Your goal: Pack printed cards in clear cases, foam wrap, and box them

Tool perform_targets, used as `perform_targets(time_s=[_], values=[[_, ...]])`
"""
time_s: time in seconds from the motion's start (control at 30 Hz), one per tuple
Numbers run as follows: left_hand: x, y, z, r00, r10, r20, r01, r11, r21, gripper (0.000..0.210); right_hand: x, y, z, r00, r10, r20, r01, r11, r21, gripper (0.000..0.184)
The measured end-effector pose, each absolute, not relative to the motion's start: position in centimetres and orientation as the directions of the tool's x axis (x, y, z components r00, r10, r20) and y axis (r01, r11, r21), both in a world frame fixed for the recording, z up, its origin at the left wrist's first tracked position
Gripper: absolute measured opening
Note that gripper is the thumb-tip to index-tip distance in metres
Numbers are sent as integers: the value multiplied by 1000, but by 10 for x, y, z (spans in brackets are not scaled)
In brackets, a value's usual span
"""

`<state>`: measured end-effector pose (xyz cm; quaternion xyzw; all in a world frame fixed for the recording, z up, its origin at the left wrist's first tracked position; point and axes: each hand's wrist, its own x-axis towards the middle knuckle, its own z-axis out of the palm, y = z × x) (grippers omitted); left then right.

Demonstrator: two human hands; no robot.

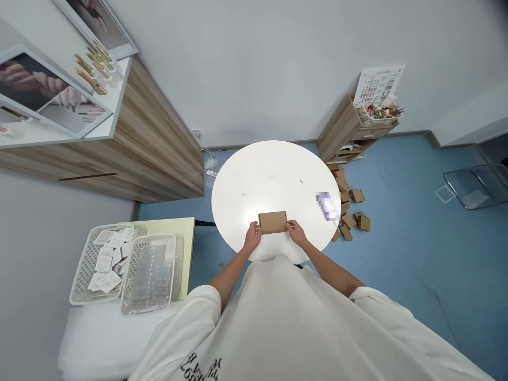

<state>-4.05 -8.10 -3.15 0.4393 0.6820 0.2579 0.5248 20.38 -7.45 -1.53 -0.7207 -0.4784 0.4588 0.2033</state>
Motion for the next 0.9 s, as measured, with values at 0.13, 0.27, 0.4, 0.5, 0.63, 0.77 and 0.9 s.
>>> perform_targets(time_s=[0.13,0.27,0.4,0.5,0.63,0.77,0.9], values=[[-47,-78,-31,-82,842,-533,356,524,773,48,198,-75,-13,178,860,-478,533,-492,-688,43],[-44,-74,-23,83,848,-524,324,474,819,37,184,-75,-5,90,870,-485,539,-452,-711,35],[-40,-76,-15,133,869,-477,285,427,858,38,173,-84,2,89,874,-478,483,-457,-747,34],[-42,-77,-10,144,878,-456,278,406,870,40,170,-90,11,114,882,-456,471,-453,-757,35],[-42,-77,-3,155,890,-428,277,377,884,41,177,-90,29,111,902,-417,461,-419,-782,34],[-30,-77,4,141,903,-407,286,356,889,47,199,-88,44,70,912,-404,425,-394,-815,42],[0,-77,11,149,901,-408,312,348,884,53,234,-91,47,97,913,-396,411,-399,-820,49]])
